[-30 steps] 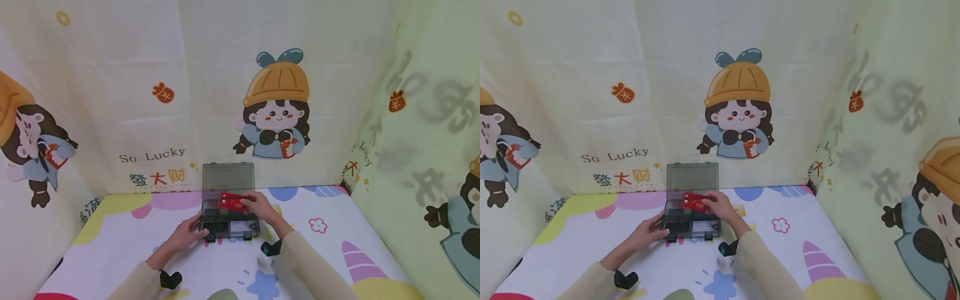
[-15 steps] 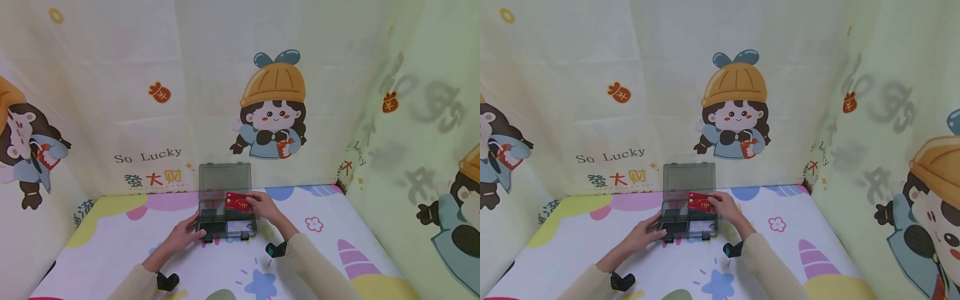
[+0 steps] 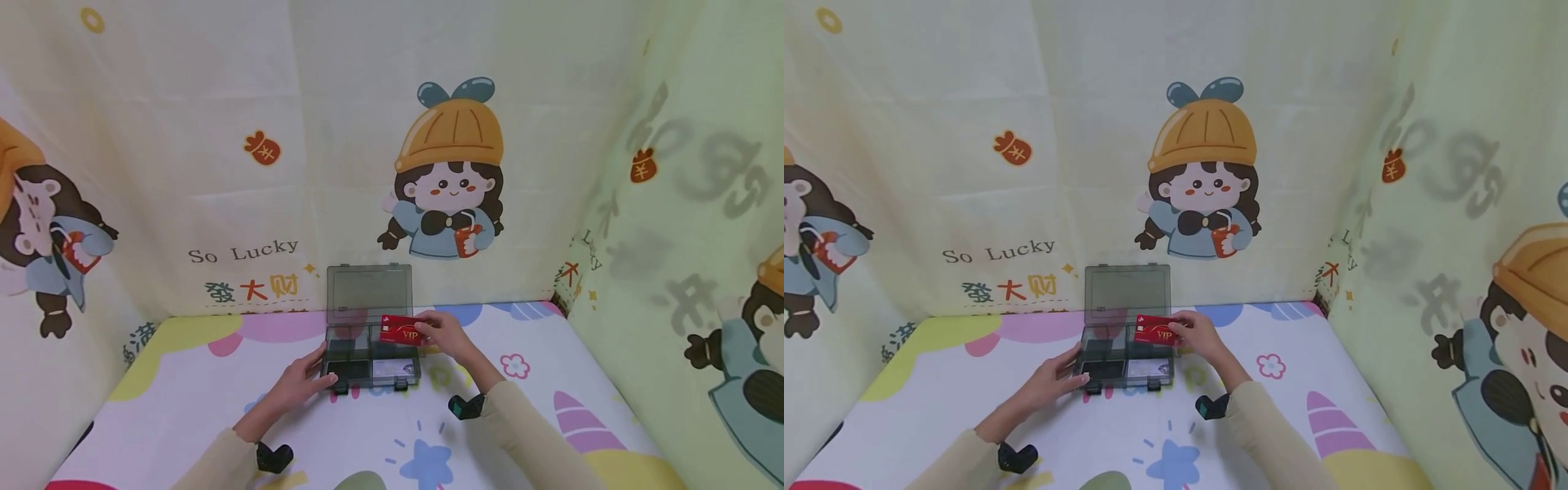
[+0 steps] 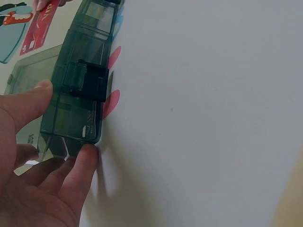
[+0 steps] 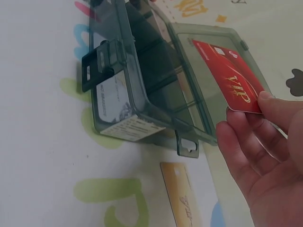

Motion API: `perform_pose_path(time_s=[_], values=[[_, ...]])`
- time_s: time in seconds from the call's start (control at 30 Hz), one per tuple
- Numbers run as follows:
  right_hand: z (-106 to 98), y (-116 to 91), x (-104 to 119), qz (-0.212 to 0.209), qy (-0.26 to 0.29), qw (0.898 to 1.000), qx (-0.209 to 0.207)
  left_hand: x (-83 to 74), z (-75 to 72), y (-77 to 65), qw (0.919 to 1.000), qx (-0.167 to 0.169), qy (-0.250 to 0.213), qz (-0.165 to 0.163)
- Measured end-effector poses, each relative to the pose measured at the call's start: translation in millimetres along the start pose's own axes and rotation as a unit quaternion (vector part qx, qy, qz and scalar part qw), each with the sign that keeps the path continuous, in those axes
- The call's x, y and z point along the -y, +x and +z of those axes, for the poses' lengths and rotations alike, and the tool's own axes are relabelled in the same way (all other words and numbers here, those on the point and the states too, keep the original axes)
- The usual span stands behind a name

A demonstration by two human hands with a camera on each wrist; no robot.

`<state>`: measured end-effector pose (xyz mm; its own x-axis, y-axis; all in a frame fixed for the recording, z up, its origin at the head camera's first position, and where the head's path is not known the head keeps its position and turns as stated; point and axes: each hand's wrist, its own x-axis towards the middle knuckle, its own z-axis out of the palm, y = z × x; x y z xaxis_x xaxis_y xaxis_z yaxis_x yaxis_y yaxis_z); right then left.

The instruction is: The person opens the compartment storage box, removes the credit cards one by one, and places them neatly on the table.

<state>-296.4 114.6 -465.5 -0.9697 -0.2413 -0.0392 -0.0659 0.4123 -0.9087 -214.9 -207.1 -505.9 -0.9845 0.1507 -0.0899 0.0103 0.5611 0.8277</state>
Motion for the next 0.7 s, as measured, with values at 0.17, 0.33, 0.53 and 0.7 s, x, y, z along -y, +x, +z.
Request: perform_pose_path(time_s=[0.17,0.33,0.53,0.7], values=[[-8.1,-2.2,-2.8,0.007,-0.008,1.0,-0.012,-1.8,0.3,0.6,1.0,-0.002,0.005,-0.006],[-16.7,-7.1,-6.4,0.008,-0.01,1.0,-0.019,-2.6,0.4,1.0,0.9999,-0.001,0.009,-0.005],[-26.6,-14.6,-13.7,0.008,-0.014,0.999,-0.031,-2.1,0.1,0.3,0.9999,0.0,0.012,0.001],[-33.3,-19.3,-18.9,0.003,-0.009,1.0,-0.024,-1.5,0.0,0.1,1.0,0.0,0.008,-0.001]])
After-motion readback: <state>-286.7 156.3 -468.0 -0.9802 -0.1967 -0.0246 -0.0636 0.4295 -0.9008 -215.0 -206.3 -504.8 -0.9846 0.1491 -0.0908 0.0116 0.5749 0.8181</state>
